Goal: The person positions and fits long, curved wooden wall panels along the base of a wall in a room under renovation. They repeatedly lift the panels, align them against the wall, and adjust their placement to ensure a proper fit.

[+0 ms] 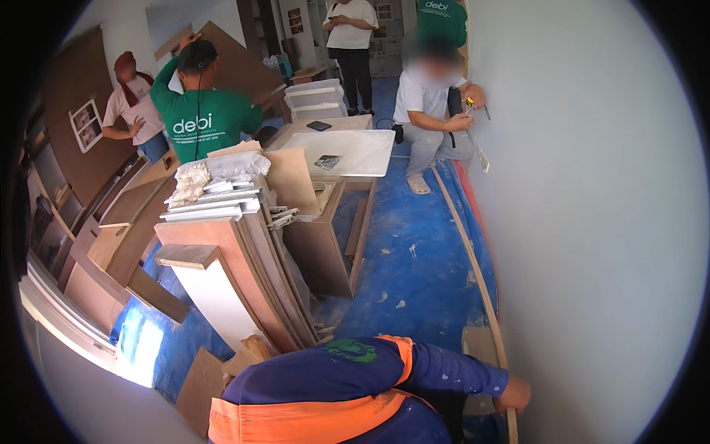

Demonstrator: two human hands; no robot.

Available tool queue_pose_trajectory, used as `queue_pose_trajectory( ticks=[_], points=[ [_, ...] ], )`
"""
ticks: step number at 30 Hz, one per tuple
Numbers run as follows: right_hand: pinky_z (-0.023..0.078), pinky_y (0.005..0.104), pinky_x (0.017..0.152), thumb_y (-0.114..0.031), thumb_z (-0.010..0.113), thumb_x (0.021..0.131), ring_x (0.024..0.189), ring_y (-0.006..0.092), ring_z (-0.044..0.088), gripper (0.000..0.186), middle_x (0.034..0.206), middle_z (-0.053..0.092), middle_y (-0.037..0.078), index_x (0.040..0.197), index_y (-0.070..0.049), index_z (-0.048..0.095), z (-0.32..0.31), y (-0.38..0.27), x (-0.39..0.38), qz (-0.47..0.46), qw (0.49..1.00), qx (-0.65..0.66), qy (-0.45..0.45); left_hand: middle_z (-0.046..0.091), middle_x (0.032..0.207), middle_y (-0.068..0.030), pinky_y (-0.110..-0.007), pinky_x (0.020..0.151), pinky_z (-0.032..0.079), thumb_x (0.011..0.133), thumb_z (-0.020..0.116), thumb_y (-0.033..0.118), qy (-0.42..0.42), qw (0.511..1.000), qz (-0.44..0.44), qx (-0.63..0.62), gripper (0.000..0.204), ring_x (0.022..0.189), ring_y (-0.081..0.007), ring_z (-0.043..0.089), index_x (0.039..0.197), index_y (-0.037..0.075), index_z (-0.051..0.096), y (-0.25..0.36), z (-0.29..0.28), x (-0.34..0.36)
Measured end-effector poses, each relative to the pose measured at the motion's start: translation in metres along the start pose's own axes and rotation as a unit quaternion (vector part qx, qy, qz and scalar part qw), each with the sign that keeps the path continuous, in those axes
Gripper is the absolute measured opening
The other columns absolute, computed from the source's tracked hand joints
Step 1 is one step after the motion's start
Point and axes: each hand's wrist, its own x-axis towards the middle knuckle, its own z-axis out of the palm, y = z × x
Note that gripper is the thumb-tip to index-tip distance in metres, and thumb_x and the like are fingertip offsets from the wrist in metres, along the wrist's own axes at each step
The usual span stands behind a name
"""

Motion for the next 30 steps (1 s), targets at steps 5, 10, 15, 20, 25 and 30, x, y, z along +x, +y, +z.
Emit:
queue_pose_trajectory(
  ticks=[5, 10, 15, 20, 25, 30],
  points=[
    [0.053, 0.0444, 0.098, -0.044, 0.053, 0.109, 0.114, 0.0299, 0.066, 0.053, 0.138, 0.061, 0.017, 0.142, -0.002, 0.060, 0.020, 0.022, -0.043, 0.038, 0.997, 0.049, 0.047, 0.076, 0.086, -0.0115, -0.048, 0.078, 0.057, 0.065, 0.086, 0.022, 0.083, 0.996, -0.035, -0.029, 0.033, 0.087, -0.0358, 0.073, 0.096, 0.012, 0.080, 0.007, -0.005, -0.005],
    [0.056, 0.0462, 0.089, -0.039, 0.063, 0.104, 0.108, 0.0345, 0.069, 0.048, 0.125, 0.070, 0.020, 0.129, 0.001, 0.068, 0.029, 0.063, -0.046, 0.031, 0.982, 0.147, 0.117, 0.076, 0.095, -0.0151, -0.049, 0.084, 0.055, 0.069, 0.087, 0.020, -0.010, 0.990, -0.112, -0.085, 0.042, 0.098, -0.0372, 0.071, 0.110, 0.012, 0.080, 0.015, -0.033, -0.004],
    [0.043, 0.0301, 0.065, -0.016, 0.061, 0.100, 0.069, 0.0124, 0.054, 0.020, 0.080, 0.062, 0.004, 0.091, 0.001, 0.068, 0.037, 0.069, -0.046, -0.072, 0.962, 0.130, 0.231, 0.076, 0.099, -0.0161, -0.049, 0.086, 0.055, 0.070, 0.086, 0.018, -0.001, 0.991, -0.113, -0.072, 0.045, 0.099, -0.0376, 0.071, 0.113, 0.011, 0.079, 0.020, -0.041, -0.001],
    [0.047, 0.0343, 0.073, -0.009, 0.066, 0.094, 0.074, 0.0187, 0.058, 0.015, 0.078, 0.064, 0.011, 0.088, 0.004, 0.069, 0.052, 0.061, -0.047, -0.025, 0.947, 0.098, 0.305, 0.077, 0.100, -0.0150, -0.049, 0.087, 0.055, 0.072, 0.086, 0.018, -0.011, 0.982, -0.140, -0.129, 0.044, 0.100, -0.0378, 0.071, 0.115, 0.012, 0.079, 0.019, -0.038, -0.003],
    [0.049, 0.0359, 0.073, -0.010, 0.068, 0.093, 0.074, 0.0221, 0.061, 0.015, 0.078, 0.066, 0.014, 0.091, 0.005, 0.071, 0.052, 0.042, -0.051, 0.013, 0.945, 0.061, 0.321, 0.077, 0.105, -0.0135, -0.048, 0.089, 0.054, 0.075, 0.085, 0.020, -0.026, 0.982, -0.155, -0.107, 0.043, 0.104, -0.0370, 0.070, 0.117, 0.015, 0.078, 0.016, -0.042, 0.004],
    [0.050, 0.0376, 0.072, -0.012, 0.071, 0.092, 0.072, 0.0272, 0.062, 0.017, 0.080, 0.068, 0.017, 0.092, 0.005, 0.072, 0.054, 0.049, -0.038, 0.007, 0.930, 0.023, 0.368, 0.077, 0.111, -0.0133, -0.047, 0.092, 0.054, 0.077, 0.084, 0.023, -0.045, 0.973, -0.194, -0.119, 0.043, 0.107, -0.0367, 0.070, 0.119, 0.016, 0.078, 0.019, -0.049, 0.011]
  ],
)
